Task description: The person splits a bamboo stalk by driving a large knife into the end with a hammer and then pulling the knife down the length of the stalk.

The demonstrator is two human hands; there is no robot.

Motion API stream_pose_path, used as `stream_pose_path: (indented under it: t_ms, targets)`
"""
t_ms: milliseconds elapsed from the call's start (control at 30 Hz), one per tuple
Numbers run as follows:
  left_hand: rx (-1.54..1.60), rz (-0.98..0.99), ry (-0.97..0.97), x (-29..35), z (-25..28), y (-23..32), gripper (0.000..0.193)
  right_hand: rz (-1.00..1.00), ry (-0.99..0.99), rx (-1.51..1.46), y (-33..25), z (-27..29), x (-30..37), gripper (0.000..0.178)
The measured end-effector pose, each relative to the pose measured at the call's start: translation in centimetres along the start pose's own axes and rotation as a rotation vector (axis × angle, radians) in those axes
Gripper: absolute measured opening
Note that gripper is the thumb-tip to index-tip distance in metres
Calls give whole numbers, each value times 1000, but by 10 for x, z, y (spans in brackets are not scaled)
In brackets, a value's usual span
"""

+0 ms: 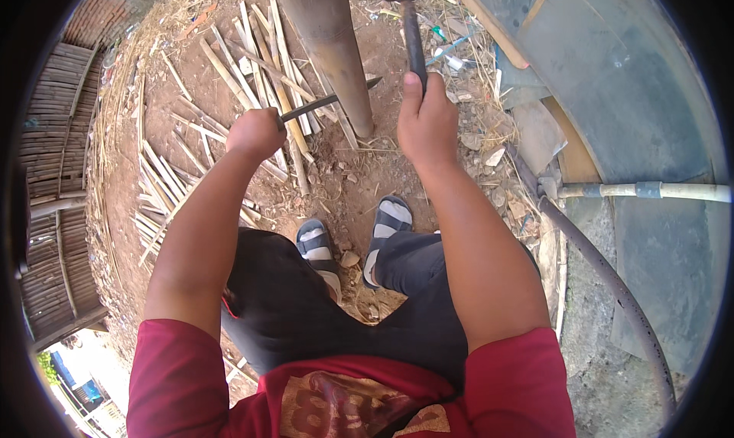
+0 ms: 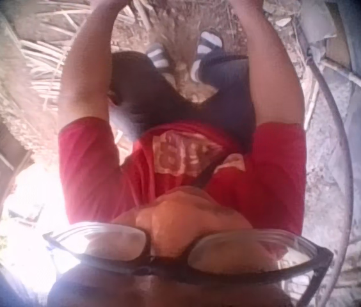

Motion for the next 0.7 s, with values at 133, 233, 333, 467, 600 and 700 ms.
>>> stream_pose_path:
  t_ms: [133,233,333,467,600,700]
  targets:
    - [-11,-25,-9,-3,1,8,28,-62,-238,330,76,-50,25,46]
    - [-40,-5,13,-1,1,6,29,-106,-183,263,53,-46,11,43]
    - [-30,10,-1,-5,-6,-6,28,-59,-75,109,12,-11,-6,45]
    - [-20,-17,18,-1,-1,-4,28,-44,-53,119,16,-11,10,47]
    - [-22,2,23,1,-5,0,29,-80,-241,306,63,-51,16,47]
    - [-28,8,3,-6,-2,-2,29,-72,-173,172,34,-31,0,47]
Point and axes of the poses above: each hand's wrist, its own x-axis away from the middle knuckle, its own z-axis out of the back of the hand, y = z × x, the point moved 5 cm from there along -x, towards the middle knuckle, and after that the axes turned 6 degrees about x, right-handed, at the moved point
